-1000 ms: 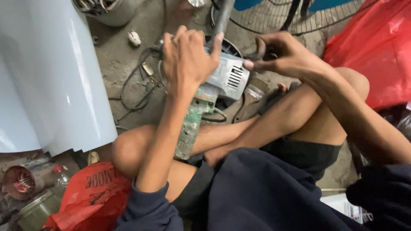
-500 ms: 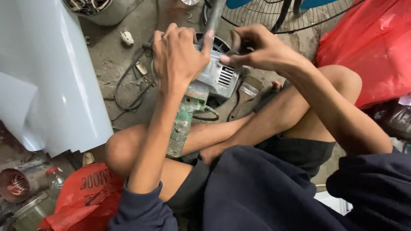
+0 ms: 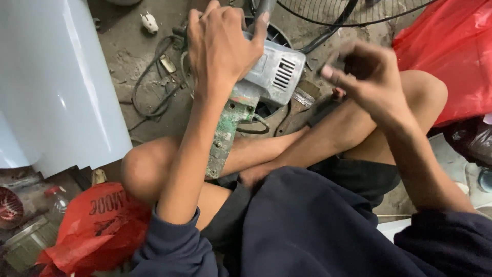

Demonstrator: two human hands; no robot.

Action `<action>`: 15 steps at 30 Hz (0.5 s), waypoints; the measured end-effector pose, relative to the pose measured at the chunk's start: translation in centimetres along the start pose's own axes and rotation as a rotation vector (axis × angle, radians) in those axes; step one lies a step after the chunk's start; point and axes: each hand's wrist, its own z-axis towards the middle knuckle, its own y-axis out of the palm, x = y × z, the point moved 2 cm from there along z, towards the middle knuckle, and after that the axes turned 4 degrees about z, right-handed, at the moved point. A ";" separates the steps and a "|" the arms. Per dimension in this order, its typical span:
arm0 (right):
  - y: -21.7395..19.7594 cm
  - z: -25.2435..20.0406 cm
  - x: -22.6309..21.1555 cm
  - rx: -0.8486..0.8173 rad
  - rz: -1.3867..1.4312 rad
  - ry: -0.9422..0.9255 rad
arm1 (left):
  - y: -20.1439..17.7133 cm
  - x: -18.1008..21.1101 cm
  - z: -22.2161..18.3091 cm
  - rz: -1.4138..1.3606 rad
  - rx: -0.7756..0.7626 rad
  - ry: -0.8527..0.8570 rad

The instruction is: Repairing a power tool motor by inspecting and manipulating its internal components while sitting on the floor.

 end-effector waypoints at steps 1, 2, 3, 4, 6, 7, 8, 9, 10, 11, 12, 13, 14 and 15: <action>0.4 -0.4 1.1 -0.007 0.001 0.002 | 0.2 0.0 -0.1 0.004 -0.001 -0.006; 0.7 -1.0 2.0 -0.007 -0.079 -0.063 | 0.4 0.0 -0.1 -0.026 -0.013 0.011; 1.1 -1.5 3.0 -0.007 -0.160 -0.127 | 0.6 0.0 -0.2 -0.056 -0.025 0.029; 2.3 -1.5 2.3 -0.009 -0.158 -0.124 | 0.5 0.1 -0.2 -0.056 -0.028 0.027; 4.8 -1.4 0.9 0.052 -0.316 -0.190 | 0.2 0.1 -0.2 -0.054 -0.017 0.035; 5.7 -1.1 0.7 0.050 -0.314 -0.189 | 0.0 0.2 -0.1 -0.052 -0.018 0.033; 6.5 -0.8 0.4 0.082 -0.332 -0.210 | -0.2 0.3 -0.1 -0.060 -0.012 0.041; 7.3 -0.5 0.2 0.113 -0.349 -0.231 | -0.5 0.4 0.0 -0.068 -0.006 0.050; 7.6 0.1 -0.2 0.111 -0.351 -0.231 | -0.5 0.3 0.0 -0.069 -0.005 0.048; 8.0 0.7 -0.6 0.118 -0.403 -0.265 | -0.5 0.3 -0.1 -0.061 0.001 0.048; 8.3 1.1 -1.1 0.123 -0.457 -0.294 | -0.4 0.4 -0.3 -0.056 0.005 0.046; 7.9 1.1 -1.1 0.119 -0.460 -0.289 | -0.4 0.5 -0.3 -0.060 0.002 0.041; 7.8 1.1 -1.1 0.096 -0.463 -0.285 | -0.6 0.6 -0.2 -0.056 0.024 0.050; 7.6 1.1 -1.3 0.073 -0.466 -0.281 | -0.7 0.7 -0.1 -0.053 0.045 0.058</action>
